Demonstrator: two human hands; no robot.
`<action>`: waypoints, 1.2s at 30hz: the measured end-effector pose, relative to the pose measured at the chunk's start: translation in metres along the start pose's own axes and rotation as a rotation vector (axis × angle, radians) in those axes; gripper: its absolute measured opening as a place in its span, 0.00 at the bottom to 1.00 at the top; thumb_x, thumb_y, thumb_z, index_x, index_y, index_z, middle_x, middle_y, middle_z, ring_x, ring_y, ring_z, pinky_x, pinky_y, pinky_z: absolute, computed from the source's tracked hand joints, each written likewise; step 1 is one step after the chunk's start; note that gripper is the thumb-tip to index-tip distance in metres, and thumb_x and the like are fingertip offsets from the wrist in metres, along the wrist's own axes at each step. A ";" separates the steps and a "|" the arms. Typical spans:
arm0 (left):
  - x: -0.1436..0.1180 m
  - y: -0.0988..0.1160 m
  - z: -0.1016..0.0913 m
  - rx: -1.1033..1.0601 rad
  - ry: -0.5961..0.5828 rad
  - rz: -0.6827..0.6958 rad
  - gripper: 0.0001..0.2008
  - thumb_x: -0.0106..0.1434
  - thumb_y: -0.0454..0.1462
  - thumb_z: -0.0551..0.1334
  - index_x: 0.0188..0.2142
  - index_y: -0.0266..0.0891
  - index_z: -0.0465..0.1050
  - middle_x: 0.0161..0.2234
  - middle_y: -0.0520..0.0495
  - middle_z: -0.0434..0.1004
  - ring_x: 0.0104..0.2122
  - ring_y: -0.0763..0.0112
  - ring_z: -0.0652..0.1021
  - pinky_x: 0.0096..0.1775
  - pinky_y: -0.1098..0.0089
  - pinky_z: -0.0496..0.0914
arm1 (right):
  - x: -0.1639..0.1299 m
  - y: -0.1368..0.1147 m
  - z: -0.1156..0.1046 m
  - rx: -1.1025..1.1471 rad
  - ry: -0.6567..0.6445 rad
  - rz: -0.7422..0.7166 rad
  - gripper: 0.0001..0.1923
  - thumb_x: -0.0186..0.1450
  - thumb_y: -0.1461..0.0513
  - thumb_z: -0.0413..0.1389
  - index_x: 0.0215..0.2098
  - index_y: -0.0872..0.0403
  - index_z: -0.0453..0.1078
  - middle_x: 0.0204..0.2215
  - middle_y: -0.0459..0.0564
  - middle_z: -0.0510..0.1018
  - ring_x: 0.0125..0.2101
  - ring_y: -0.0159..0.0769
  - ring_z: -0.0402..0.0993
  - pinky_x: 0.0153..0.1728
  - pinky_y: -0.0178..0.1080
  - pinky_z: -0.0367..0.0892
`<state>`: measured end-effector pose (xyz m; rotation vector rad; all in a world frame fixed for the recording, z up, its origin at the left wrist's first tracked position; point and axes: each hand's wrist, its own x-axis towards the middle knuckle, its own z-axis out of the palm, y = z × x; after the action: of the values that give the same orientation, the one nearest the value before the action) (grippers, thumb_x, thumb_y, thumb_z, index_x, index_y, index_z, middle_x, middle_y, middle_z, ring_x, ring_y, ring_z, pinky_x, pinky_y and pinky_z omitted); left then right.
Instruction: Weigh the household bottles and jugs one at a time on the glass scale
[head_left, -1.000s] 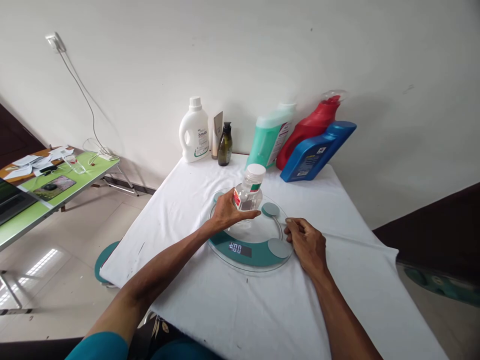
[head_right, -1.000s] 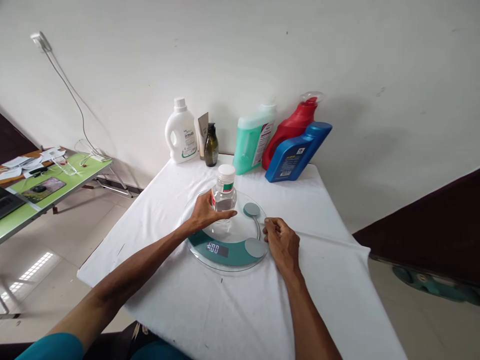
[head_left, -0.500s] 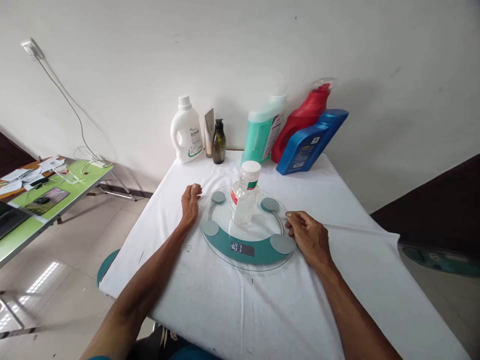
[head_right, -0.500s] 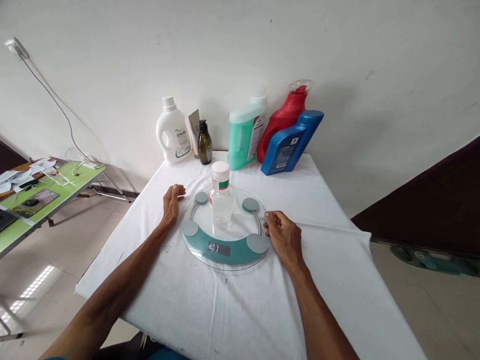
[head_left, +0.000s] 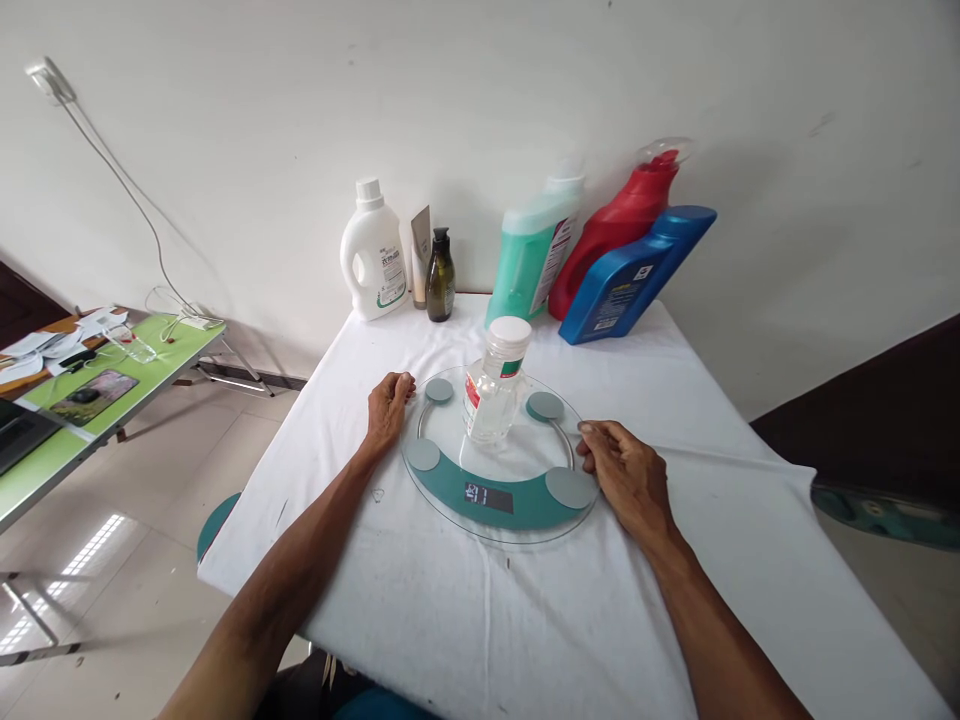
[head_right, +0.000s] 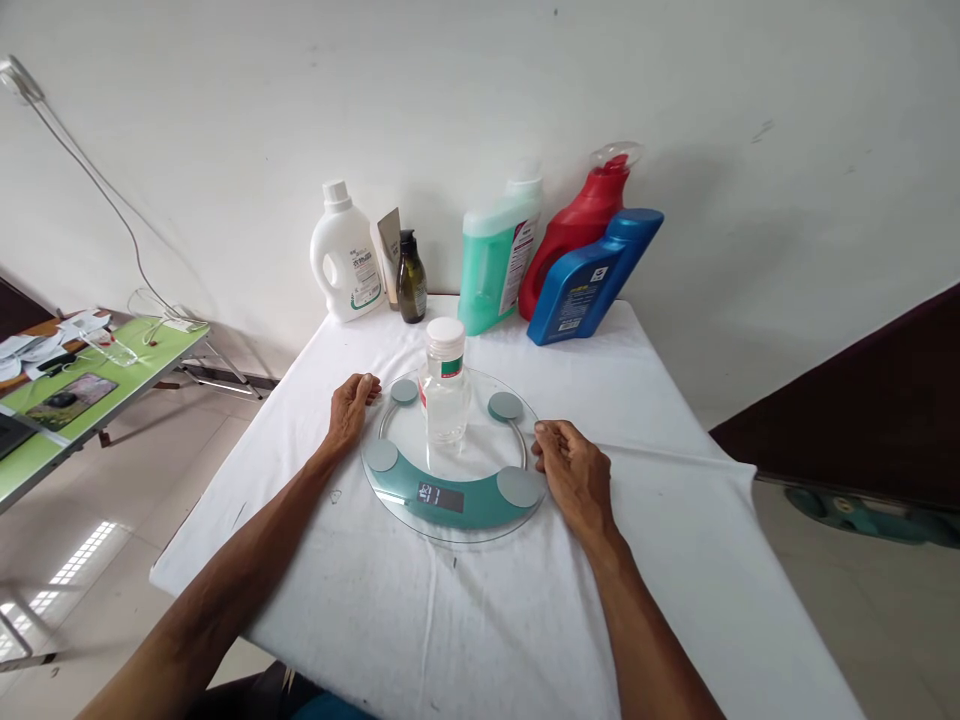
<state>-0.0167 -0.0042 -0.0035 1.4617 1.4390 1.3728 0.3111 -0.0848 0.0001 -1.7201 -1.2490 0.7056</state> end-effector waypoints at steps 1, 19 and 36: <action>0.000 0.000 0.000 0.002 -0.001 -0.001 0.25 0.72 0.58 0.58 0.38 0.40 0.77 0.38 0.41 0.85 0.39 0.61 0.83 0.45 0.61 0.77 | 0.000 0.000 0.000 -0.002 -0.002 -0.003 0.19 0.65 0.43 0.54 0.35 0.48 0.74 0.27 0.48 0.80 0.25 0.38 0.75 0.33 0.41 0.69; 0.000 -0.001 0.000 0.034 -0.002 -0.015 0.21 0.72 0.55 0.58 0.38 0.41 0.77 0.39 0.41 0.86 0.39 0.61 0.83 0.45 0.61 0.77 | -0.002 0.000 -0.001 -0.006 -0.006 0.036 0.21 0.65 0.42 0.54 0.37 0.48 0.75 0.28 0.48 0.81 0.26 0.39 0.76 0.35 0.42 0.71; -0.001 0.004 -0.001 0.060 -0.005 -0.024 0.20 0.71 0.53 0.59 0.37 0.40 0.77 0.38 0.42 0.85 0.38 0.62 0.83 0.44 0.63 0.76 | -0.003 -0.004 -0.002 -0.006 -0.006 -0.013 0.19 0.67 0.44 0.55 0.36 0.48 0.75 0.27 0.49 0.82 0.25 0.39 0.76 0.33 0.41 0.72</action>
<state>-0.0161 -0.0056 0.0006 1.4796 1.5017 1.3211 0.3099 -0.0880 0.0040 -1.7142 -1.2665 0.7003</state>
